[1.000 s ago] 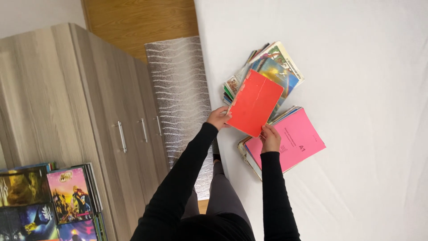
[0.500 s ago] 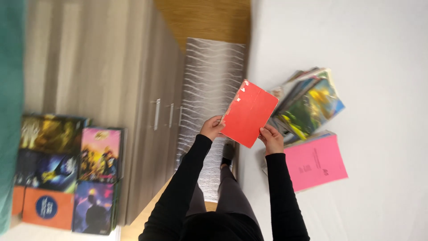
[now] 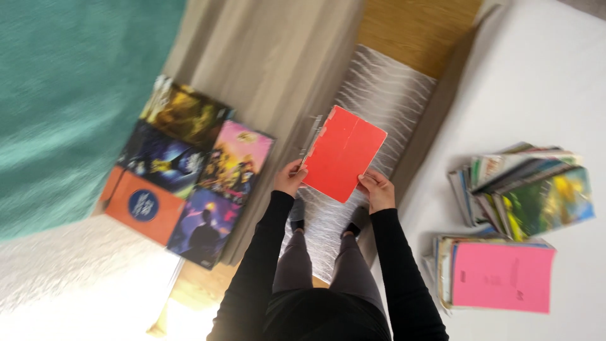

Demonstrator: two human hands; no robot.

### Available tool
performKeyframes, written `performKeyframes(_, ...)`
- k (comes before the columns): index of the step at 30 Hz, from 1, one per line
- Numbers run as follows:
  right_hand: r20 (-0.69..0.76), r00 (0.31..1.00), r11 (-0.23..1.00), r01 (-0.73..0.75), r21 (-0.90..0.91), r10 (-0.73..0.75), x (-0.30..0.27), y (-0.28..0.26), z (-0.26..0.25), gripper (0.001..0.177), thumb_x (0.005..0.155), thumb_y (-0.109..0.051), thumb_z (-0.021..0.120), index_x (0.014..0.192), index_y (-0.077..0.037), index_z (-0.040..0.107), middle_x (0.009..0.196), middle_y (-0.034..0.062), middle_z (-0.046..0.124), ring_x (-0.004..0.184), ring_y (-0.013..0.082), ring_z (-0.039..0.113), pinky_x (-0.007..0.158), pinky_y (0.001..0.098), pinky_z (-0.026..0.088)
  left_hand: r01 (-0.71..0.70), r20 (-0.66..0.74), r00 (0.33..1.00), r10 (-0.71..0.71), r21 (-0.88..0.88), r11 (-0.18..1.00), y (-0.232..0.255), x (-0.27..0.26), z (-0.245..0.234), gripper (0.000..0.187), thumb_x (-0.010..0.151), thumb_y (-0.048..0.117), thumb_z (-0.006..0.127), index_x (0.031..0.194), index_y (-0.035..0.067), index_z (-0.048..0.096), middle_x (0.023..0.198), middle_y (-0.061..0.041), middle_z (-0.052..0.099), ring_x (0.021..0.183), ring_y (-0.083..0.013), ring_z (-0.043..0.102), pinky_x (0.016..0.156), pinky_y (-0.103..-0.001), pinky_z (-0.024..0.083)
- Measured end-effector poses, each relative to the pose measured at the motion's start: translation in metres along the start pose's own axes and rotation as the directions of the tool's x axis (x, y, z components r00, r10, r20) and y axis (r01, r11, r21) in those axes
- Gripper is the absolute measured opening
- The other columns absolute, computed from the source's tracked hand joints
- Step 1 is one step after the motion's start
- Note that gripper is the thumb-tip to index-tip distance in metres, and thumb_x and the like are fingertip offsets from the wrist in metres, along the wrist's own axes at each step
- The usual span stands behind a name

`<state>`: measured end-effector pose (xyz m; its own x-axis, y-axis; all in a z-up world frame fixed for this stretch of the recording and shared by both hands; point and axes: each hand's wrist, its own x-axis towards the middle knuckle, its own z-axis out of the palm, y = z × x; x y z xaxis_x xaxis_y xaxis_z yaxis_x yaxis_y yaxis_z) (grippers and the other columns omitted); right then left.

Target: The person picks up various notebooks and books from a pile on a white surface and places them one by one onto a wooden cabinet. The items include notebooks with different cover designs, such as a bridge, a dog, and a motorcycle, which are arranged in a grid pattern on the cabinet.

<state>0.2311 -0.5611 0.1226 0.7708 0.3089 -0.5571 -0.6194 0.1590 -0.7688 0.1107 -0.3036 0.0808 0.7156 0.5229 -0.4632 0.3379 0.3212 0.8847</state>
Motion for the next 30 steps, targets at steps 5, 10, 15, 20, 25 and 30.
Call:
performKeyframes(5,0.073,0.996,0.998,-0.053,-0.041,0.056,0.003,0.06,0.087,0.029,0.091,-0.005,0.072,0.12,-0.002,0.07,0.105,0.0084,0.078,0.09,0.0164,0.073,0.081,0.0312,0.06,-0.171,-0.131,0.972,0.196,0.18,0.969,-0.039,0.011,-0.121,0.041,0.087,0.011,0.082,0.125,0.002,0.072,0.098,-0.008,0.074,0.086,-0.0148,0.07,0.075,-0.028,0.057)
performKeyframes(10,0.111,0.987,0.992,-0.109,-0.06,0.116,-0.008,0.095,0.17,0.025,0.092,-0.006,0.071,0.117,-0.002,0.07,0.103,0.0092,0.078,0.09,0.0163,0.074,0.082,0.0319,0.062,-0.234,-0.232,0.942,0.243,0.065,0.97,-0.006,-0.01,-0.198,0.036,0.084,0.013,0.082,0.116,0.001,0.073,0.097,-0.006,0.078,0.087,-0.0105,0.073,0.077,-0.024,0.059)
performKeyframes(15,0.104,0.981,0.986,-0.156,-0.058,0.161,0.002,0.145,0.213,0.022,0.092,-0.004,0.071,0.113,-0.002,0.07,0.101,0.0103,0.077,0.085,0.0172,0.074,0.079,0.0322,0.063,-0.107,-0.383,0.907,0.176,0.195,0.975,0.016,-0.023,-0.247,0.027,0.087,0.019,0.083,0.104,0.0,0.078,0.088,-0.005,0.078,0.078,-0.0093,0.072,0.071,-0.024,0.057)
performKeyframes(20,0.113,0.984,0.988,-0.132,-0.076,0.14,0.008,0.177,0.243,0.022,0.091,-0.003,0.072,0.113,-0.002,0.07,0.099,0.0107,0.077,0.084,0.0182,0.075,0.076,0.0332,0.064,-0.121,-0.398,0.887,0.234,0.29,0.949,0.006,-0.019,-0.283,0.028,0.089,0.024,0.082,0.102,0.0,0.078,0.087,-0.006,0.079,0.078,-0.0107,0.073,0.072,-0.025,0.057)
performKeyframes(25,0.091,0.984,0.986,-0.145,-0.083,0.153,0.013,0.199,0.257,0.023,0.09,-0.002,0.072,0.113,-0.001,0.07,0.099,0.0115,0.077,0.083,0.0188,0.075,0.077,0.0342,0.065,-0.035,-0.41,0.866,0.286,0.522,0.853,0.035,-0.029,-0.289,0.021,0.09,0.026,0.079,0.1,0.008,0.078,0.084,-0.008,0.078,0.076,-0.0159,0.077,0.07,-0.03,0.057)
performKeyframes(30,0.037,0.991,0.985,-0.119,-0.126,0.125,0.014,0.212,0.257,0.024,0.091,-0.004,0.071,0.115,0.001,0.069,0.096,0.0098,0.078,0.081,0.0185,0.074,0.075,0.0341,0.065,0.042,-0.386,0.893,0.23,0.582,0.812,0.051,-0.024,-0.288,0.012,0.09,0.023,0.078,0.099,0.014,0.079,0.083,-0.008,0.076,0.073,-0.022,0.075,0.067,-0.035,0.056)
